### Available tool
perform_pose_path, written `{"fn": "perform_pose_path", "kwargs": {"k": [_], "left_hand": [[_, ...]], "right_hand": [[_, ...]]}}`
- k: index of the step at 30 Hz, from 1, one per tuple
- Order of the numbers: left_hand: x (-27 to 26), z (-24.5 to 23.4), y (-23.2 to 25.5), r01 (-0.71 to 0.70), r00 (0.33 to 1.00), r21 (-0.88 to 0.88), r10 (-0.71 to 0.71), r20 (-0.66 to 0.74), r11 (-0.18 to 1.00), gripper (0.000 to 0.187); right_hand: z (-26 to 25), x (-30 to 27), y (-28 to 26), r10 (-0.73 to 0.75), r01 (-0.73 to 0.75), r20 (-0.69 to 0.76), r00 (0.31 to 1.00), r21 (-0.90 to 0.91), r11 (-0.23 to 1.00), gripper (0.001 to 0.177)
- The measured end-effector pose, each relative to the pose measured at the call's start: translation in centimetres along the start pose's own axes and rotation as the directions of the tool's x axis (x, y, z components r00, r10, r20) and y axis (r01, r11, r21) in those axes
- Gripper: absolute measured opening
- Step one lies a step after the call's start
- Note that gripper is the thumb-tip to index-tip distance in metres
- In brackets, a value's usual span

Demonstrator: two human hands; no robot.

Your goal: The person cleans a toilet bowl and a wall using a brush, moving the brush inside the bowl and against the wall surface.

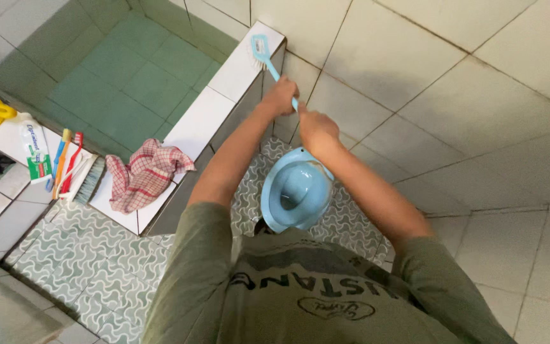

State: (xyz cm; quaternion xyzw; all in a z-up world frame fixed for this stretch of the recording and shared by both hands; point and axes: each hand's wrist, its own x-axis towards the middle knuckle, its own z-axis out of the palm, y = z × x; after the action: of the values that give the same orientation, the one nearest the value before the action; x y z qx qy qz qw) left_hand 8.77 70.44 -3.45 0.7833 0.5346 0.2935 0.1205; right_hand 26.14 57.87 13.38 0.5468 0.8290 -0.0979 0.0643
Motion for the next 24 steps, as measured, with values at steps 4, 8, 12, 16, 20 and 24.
{"fn": "perform_pose_path", "kwargs": {"k": [4,8,12,16,20,24], "left_hand": [[-0.6,1.5,0.2,-0.029,0.997,-0.015,0.028,-0.071,0.999,0.024],[0.5,-0.8,0.1,0.055,0.999,0.044,-0.054,-0.006,0.998,0.022],[-2.0,-1.4,2.7,0.079,0.991,0.082,-0.087,0.102,0.994,0.021],[-5.1,-3.2,4.3,0.068,0.972,0.180,-0.106,0.209,0.981,0.028],[-4.8,-5.4,2.9,0.136,0.964,0.227,-0.182,0.195,0.964,0.024],[-5.0,-6.6,3.0,0.142,0.961,0.216,-0.187,0.205,0.966,0.033]], "right_hand": [[2.1,0.0,-0.4,0.026,-0.026,0.002,1.000,-0.043,0.999,0.061],[4.6,3.3,-2.1,0.133,-0.134,0.031,0.991,0.006,0.991,0.053],[5.1,-0.5,-2.7,0.127,-0.127,0.008,0.992,0.068,0.990,0.066],[4.7,-3.9,-1.9,0.010,-0.023,0.120,0.993,0.107,0.994,0.063],[5.6,-2.4,-3.6,-0.037,0.038,-0.029,0.999,0.024,0.999,0.070],[5.1,-3.0,-4.5,-0.050,0.052,-0.071,0.996,0.029,0.998,0.075]]}}
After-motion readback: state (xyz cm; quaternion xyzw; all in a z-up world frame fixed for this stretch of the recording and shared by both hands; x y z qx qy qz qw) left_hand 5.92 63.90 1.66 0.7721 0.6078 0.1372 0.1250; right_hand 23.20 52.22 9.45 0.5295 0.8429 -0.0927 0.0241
